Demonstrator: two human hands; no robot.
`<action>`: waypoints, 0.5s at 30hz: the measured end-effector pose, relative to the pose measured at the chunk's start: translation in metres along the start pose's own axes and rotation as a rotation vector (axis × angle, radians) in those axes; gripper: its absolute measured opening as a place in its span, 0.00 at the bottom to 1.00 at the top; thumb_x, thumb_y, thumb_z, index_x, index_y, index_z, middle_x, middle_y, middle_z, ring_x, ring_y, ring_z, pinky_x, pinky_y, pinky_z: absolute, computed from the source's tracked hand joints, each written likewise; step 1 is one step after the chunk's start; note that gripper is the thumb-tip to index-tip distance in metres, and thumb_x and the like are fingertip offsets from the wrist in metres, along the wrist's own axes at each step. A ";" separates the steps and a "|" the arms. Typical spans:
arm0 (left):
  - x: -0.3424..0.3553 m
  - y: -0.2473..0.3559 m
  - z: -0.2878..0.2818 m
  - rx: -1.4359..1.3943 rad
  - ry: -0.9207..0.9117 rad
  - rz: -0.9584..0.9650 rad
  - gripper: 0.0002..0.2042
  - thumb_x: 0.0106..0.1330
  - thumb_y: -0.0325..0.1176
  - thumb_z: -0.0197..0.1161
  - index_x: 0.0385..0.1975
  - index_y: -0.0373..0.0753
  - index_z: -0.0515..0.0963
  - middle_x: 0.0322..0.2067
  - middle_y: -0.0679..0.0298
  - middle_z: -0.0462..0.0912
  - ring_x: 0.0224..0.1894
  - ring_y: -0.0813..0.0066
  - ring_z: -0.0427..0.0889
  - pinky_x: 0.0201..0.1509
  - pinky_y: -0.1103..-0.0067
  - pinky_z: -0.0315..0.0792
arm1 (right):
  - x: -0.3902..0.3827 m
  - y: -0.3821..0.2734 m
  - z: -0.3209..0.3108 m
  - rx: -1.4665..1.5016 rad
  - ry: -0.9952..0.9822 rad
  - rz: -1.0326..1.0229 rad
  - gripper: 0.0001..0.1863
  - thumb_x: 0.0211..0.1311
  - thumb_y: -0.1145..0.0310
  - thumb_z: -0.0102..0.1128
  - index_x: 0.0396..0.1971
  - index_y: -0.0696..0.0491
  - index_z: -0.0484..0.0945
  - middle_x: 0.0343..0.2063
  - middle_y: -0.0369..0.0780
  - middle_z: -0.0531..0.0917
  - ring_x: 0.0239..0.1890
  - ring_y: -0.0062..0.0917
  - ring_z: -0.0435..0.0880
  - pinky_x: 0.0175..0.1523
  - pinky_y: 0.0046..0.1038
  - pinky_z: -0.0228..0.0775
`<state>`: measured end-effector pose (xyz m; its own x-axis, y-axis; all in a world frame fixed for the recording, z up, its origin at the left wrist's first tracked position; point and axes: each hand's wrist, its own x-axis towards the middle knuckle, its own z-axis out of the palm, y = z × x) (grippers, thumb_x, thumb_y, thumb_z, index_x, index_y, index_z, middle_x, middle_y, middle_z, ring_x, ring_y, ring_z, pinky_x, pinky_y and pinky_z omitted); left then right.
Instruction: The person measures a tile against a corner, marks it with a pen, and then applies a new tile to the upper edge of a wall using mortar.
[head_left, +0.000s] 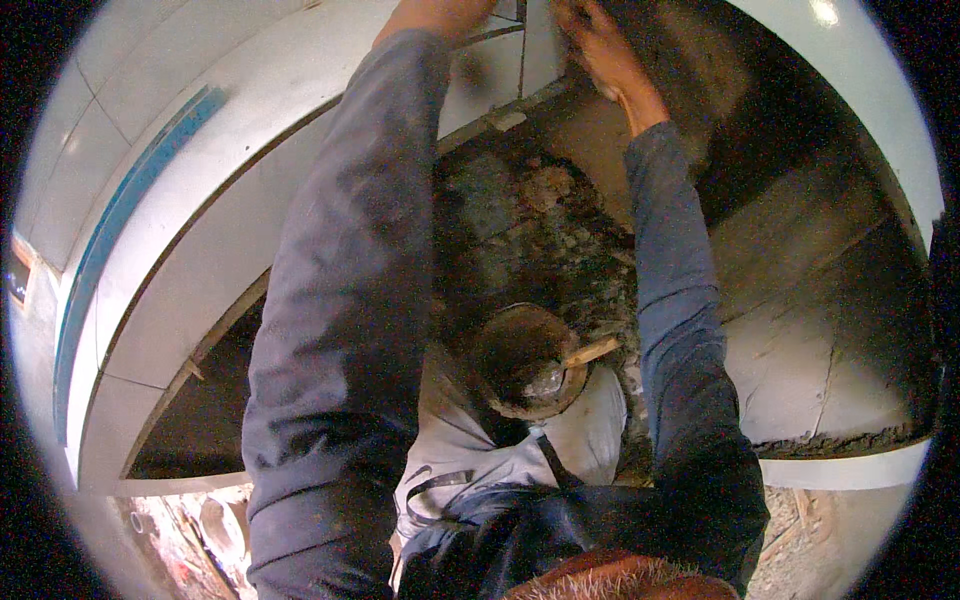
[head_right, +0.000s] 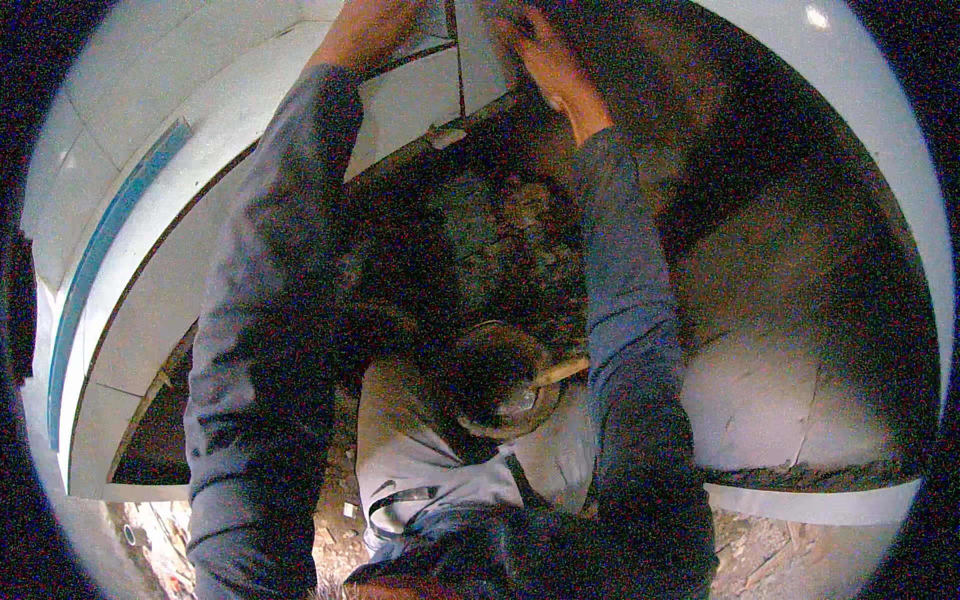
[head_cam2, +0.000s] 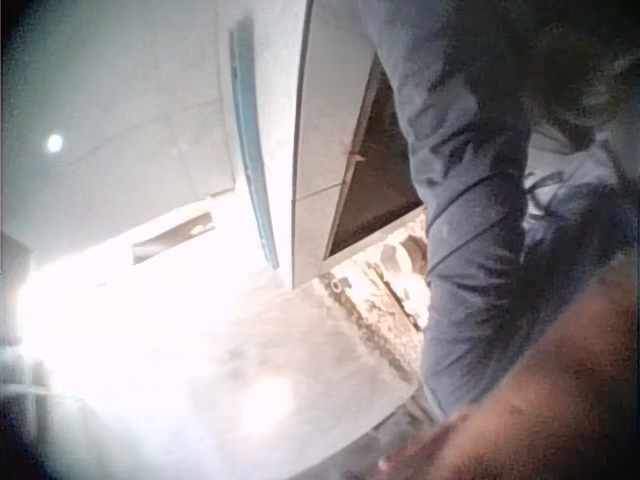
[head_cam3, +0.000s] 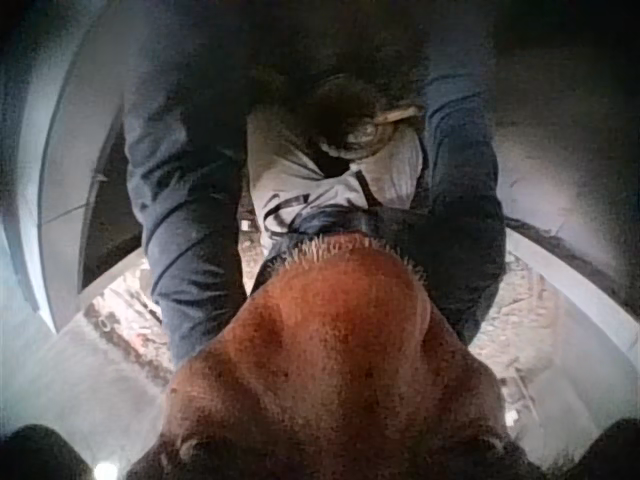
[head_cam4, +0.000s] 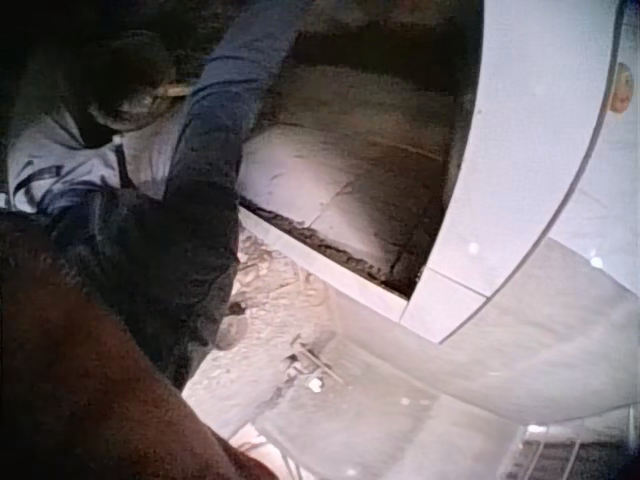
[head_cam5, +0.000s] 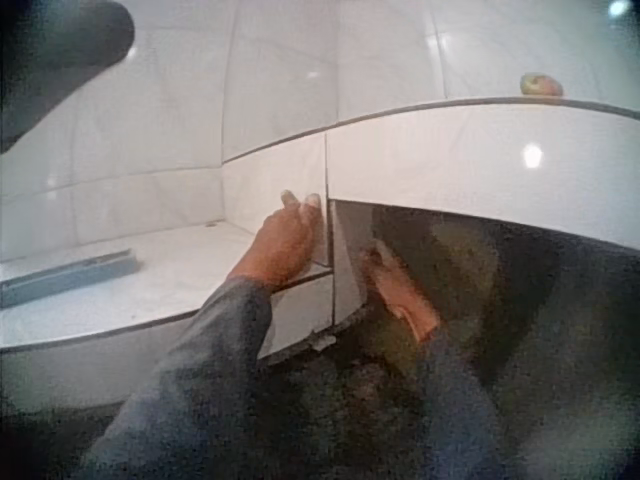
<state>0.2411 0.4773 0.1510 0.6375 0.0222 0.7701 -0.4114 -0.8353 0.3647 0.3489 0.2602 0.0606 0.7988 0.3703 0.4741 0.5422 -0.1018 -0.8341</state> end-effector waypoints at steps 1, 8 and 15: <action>0.000 0.000 -0.001 0.002 -0.010 -0.010 0.41 0.81 0.55 0.34 0.64 0.09 0.56 0.47 0.22 0.77 0.56 0.29 0.77 0.60 0.55 0.72 | 0.000 -0.001 0.001 0.071 0.000 -0.014 0.38 0.76 0.51 0.57 0.74 0.59 0.58 0.70 0.48 0.68 0.72 0.37 0.65 0.72 0.37 0.61; 0.007 -0.023 -0.006 0.239 -0.042 0.200 0.35 0.82 0.51 0.33 0.63 0.15 0.61 0.47 0.26 0.79 0.53 0.30 0.78 0.58 0.54 0.73 | -0.010 -0.024 0.015 0.023 0.074 0.032 0.43 0.74 0.49 0.58 0.77 0.59 0.52 0.75 0.51 0.61 0.76 0.41 0.59 0.76 0.40 0.55; 0.013 -0.037 -0.011 0.336 0.004 0.380 0.34 0.82 0.53 0.32 0.55 0.20 0.70 0.43 0.30 0.81 0.48 0.33 0.81 0.54 0.58 0.75 | 0.011 0.001 0.024 0.188 0.088 -0.022 0.44 0.74 0.50 0.59 0.77 0.61 0.50 0.75 0.52 0.60 0.76 0.43 0.59 0.76 0.39 0.53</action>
<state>0.2575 0.5145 0.1539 0.4803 -0.3161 0.8182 -0.3815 -0.9152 -0.1296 0.3515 0.2867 0.0582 0.8115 0.2874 0.5088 0.5081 0.0828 -0.8573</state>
